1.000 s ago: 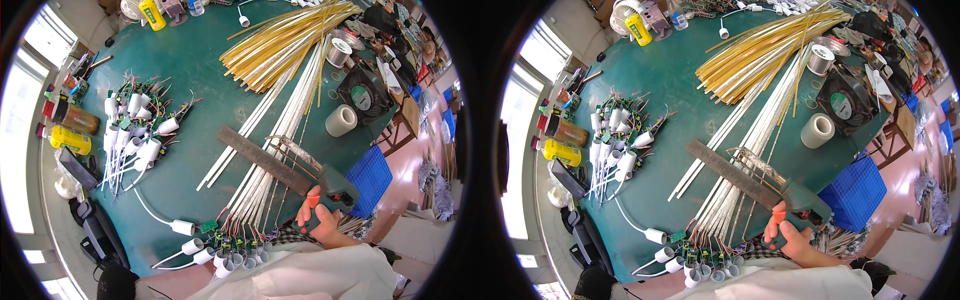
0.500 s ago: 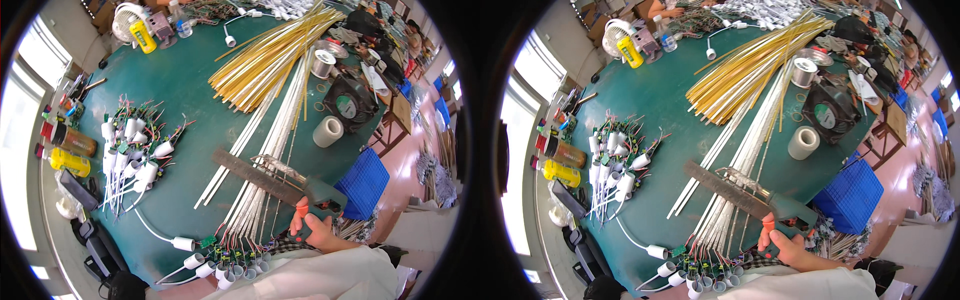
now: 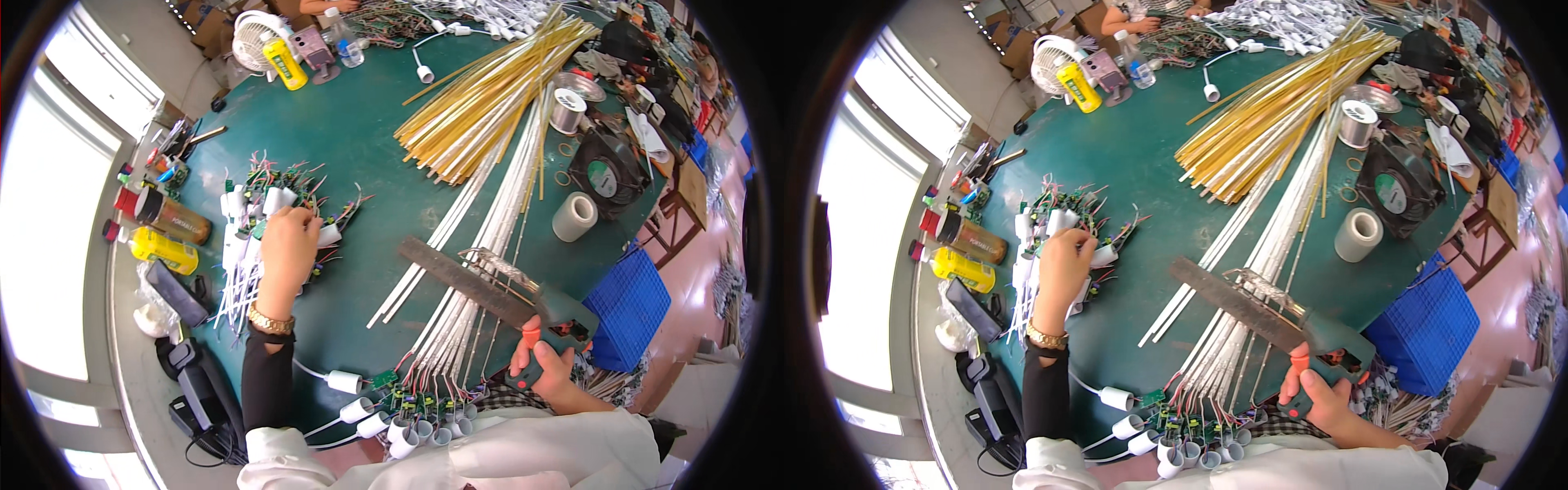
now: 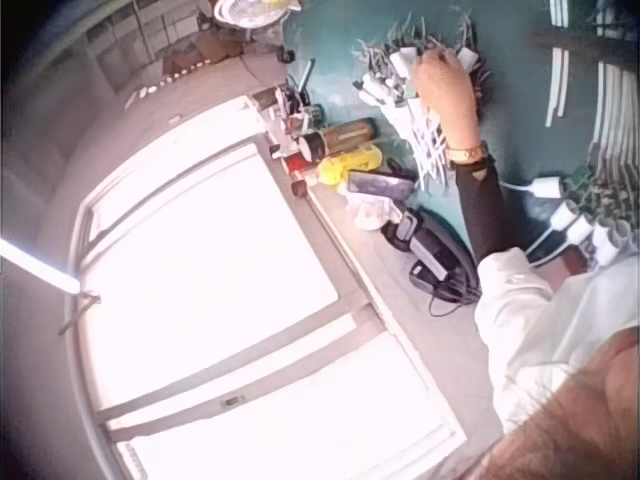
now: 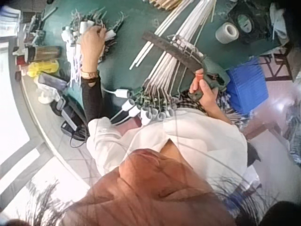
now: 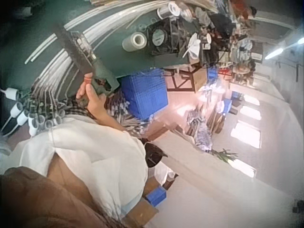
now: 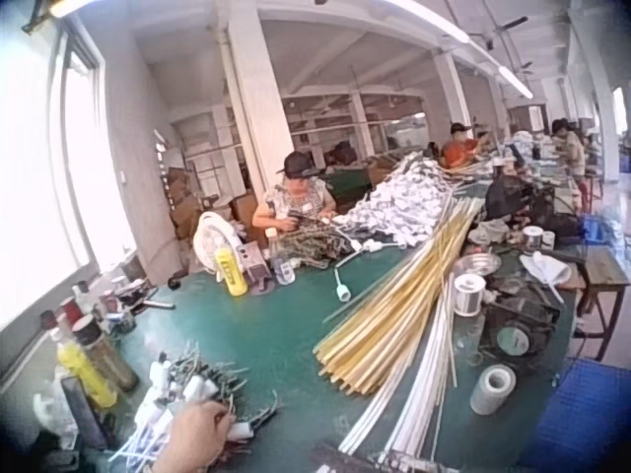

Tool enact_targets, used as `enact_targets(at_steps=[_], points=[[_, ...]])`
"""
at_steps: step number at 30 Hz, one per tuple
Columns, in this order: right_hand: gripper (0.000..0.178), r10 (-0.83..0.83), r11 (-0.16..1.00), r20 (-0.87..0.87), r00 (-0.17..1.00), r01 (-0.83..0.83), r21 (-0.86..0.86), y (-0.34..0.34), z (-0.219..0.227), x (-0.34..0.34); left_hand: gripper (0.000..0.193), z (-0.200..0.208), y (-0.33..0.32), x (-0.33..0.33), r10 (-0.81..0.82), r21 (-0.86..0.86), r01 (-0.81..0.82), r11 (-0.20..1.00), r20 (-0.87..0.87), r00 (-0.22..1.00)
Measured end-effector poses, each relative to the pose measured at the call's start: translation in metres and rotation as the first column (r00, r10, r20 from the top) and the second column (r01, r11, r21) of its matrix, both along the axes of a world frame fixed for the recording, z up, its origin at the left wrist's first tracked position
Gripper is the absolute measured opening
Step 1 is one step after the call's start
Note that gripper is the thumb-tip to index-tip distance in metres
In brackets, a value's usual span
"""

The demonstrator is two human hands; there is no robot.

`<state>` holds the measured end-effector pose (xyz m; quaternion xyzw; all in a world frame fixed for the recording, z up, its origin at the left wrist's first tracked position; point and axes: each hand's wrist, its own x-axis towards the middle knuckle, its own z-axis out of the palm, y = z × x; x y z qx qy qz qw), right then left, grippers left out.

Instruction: The person feeds solder wire into a soldering gun and solders wires from electronic components onto LED strips on the workbench.

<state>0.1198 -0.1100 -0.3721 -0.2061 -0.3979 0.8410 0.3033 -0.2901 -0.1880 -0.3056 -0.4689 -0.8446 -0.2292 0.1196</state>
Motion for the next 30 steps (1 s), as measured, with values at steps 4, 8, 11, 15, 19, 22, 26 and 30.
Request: enact_targets(at_steps=[4, 8, 11, 15, 19, 22, 26, 30], points=[[0.036, -0.017, 0.999, 0.001, 1.000, 0.017, 0.034, -0.001, 0.001, -0.001, 0.012, 0.000, -0.001, 0.010, -0.026, 0.037, 0.026, 0.999, -0.001, 1.000], [0.034, -0.037, 0.998, 0.097, 0.995, 0.033, 0.046, 0.000, 0.016, -0.004, 0.009, 0.012, -0.023, 0.034, -0.104, 0.154, 0.071, 0.986, 0.218, 0.970], [0.034, -0.007, 0.998, -0.022, 1.000, 0.006, -0.066, 0.005, 0.034, -0.012, 0.010, 0.027, -0.051, 0.070, -0.154, 0.177, 0.057, 0.983, 0.602, 0.784], [0.040, 0.129, 0.985, -0.063, 0.990, -0.135, -0.111, 0.005, 0.051, -0.044, 0.013, 0.047, -0.063, 0.109, -0.377, 0.222, 0.305, 0.926, 0.503, 0.778], [0.042, 0.125, 0.986, 0.031, 0.992, -0.127, 0.105, -0.012, 0.057, -0.089, 0.011, 0.055, -0.058, 0.135, -0.385, 0.220, 0.316, 0.923, 0.542, 0.747], [0.048, 0.119, 0.991, -0.012, 0.993, -0.118, 0.057, -0.022, 0.059, -0.109, 0.014, 0.050, -0.055, 0.146, -0.444, 0.222, 0.385, 0.896, 0.471, 0.762], [0.040, 0.038, 0.977, -0.016, 0.999, -0.033, 0.212, -0.033, 0.051, -0.122, 0.020, 0.037, -0.053, 0.152, -0.502, 0.224, 0.456, 0.861, 0.240, 0.831], [0.038, 0.026, 0.959, -0.034, 0.999, -0.016, 0.284, -0.034, 0.042, -0.127, 0.024, 0.029, -0.053, 0.158, -0.486, 0.156, 0.478, 0.865, 0.016, 0.874]])
